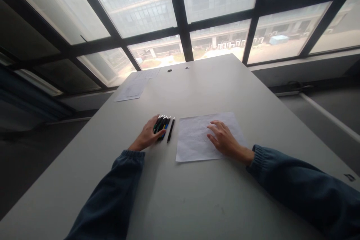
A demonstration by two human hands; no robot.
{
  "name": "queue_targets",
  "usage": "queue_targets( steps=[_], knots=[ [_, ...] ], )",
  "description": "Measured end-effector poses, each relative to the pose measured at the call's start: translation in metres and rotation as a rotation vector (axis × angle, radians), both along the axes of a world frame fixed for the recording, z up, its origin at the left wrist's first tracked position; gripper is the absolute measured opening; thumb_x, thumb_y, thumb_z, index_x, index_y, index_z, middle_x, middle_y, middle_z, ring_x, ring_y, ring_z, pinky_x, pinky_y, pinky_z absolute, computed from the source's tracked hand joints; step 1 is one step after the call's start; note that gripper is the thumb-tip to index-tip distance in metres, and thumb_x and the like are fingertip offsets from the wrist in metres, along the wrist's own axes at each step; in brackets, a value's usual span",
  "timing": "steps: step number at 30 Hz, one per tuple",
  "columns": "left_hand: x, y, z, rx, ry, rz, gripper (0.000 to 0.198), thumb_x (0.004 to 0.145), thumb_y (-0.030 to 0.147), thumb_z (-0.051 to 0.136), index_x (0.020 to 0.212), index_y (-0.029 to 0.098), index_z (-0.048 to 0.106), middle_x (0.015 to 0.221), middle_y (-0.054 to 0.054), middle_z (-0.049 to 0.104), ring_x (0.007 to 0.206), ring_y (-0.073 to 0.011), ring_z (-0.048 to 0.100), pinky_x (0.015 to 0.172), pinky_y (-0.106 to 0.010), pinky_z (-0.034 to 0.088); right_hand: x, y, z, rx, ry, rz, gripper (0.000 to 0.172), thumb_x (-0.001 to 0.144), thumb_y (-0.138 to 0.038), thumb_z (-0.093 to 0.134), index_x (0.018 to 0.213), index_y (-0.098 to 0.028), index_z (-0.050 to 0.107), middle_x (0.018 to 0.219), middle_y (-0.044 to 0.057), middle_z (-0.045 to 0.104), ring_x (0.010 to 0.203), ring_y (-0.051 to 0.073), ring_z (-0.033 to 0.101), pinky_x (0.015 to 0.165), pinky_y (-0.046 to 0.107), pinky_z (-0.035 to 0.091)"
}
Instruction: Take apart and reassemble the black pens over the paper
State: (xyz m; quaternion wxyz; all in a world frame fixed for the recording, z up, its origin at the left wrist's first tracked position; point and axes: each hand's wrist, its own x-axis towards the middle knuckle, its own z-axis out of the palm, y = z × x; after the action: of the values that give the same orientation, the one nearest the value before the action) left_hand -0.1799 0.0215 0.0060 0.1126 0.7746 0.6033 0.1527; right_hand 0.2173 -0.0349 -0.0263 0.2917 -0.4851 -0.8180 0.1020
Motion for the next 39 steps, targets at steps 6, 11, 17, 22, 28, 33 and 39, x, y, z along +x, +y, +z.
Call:
queue_targets(
  steps=[6,11,17,22,28,33,39],
  knots=[
    [-0.017,-0.018,-0.013,0.115,-0.008,-0.235,0.102,0.075,0.075,0.070,0.158,0.028,0.034,0.167,-0.013,0.025,0.153,-0.0379,0.027,0.126,-0.053,0.025,-0.002,0.000,0.001,-0.016,-0.029,0.004,0.039,0.101,-0.033,0.049,0.131,-0.012,0.062,0.142,0.020,0.053,0.136,0.033,0.046,0.116,0.051,0.038],
    [-0.016,-0.008,-0.020,0.138,-0.100,-0.234,0.104,0.075,0.080,0.064,0.158,0.024,0.036,0.164,-0.015,0.031,0.151,-0.0381,0.031,0.125,-0.053,0.026,0.003,0.003,0.001,-0.041,-0.098,0.008,0.038,0.099,-0.030,0.052,0.131,-0.011,0.062,0.144,0.022,0.053,0.140,0.034,0.043,0.118,0.052,0.035],
    [-0.005,-0.007,-0.016,0.176,-0.298,-0.037,0.075,0.093,0.071,0.047,0.148,0.020,0.051,0.153,-0.014,0.050,0.144,-0.0313,0.045,0.123,-0.049,0.033,-0.026,-0.007,0.022,-0.121,0.237,0.088,0.042,0.100,-0.031,0.049,0.136,-0.012,0.060,0.143,0.019,0.057,0.138,0.030,0.048,0.118,0.049,0.038],
    [0.011,-0.008,-0.019,0.158,-0.370,0.135,0.066,0.092,0.063,0.053,0.140,0.017,0.058,0.141,-0.014,0.061,0.134,-0.0312,0.056,0.118,-0.049,0.041,-0.115,0.001,0.046,-0.621,0.637,0.182,0.052,0.097,-0.047,0.053,0.136,-0.013,0.060,0.137,0.017,0.064,0.127,0.029,0.058,0.109,0.043,0.045],
    [0.020,-0.013,-0.021,0.195,-0.311,0.075,0.060,0.091,0.057,0.055,0.135,0.016,0.061,0.144,-0.015,0.059,0.138,-0.0308,0.053,0.121,-0.051,0.037,-0.187,0.033,0.053,-0.856,0.823,0.105,0.047,0.098,-0.054,0.047,0.103,-0.013,0.071,0.104,0.010,0.072,0.102,0.024,0.064,0.090,0.034,0.049],
    [0.020,-0.012,-0.023,0.219,-0.319,0.081,0.054,0.092,0.052,0.054,0.133,0.018,0.062,0.142,-0.013,0.060,0.136,-0.0286,0.054,0.120,-0.049,0.038,-0.188,0.045,0.040,-0.800,0.948,0.094,0.042,0.098,-0.049,0.047,0.096,-0.015,0.073,0.096,0.006,0.071,0.098,0.021,0.063,0.094,0.032,0.047],
    [0.020,-0.008,-0.026,0.233,-0.353,0.103,0.052,0.093,0.051,0.054,0.131,0.017,0.063,0.141,-0.013,0.061,0.135,-0.0288,0.054,0.120,-0.049,0.038,-0.190,0.055,0.032,-0.797,1.058,0.151,0.038,0.100,-0.043,0.045,0.103,-0.017,0.073,0.102,0.004,0.072,0.101,0.019,0.062,0.102,0.033,0.045]
  ],
)
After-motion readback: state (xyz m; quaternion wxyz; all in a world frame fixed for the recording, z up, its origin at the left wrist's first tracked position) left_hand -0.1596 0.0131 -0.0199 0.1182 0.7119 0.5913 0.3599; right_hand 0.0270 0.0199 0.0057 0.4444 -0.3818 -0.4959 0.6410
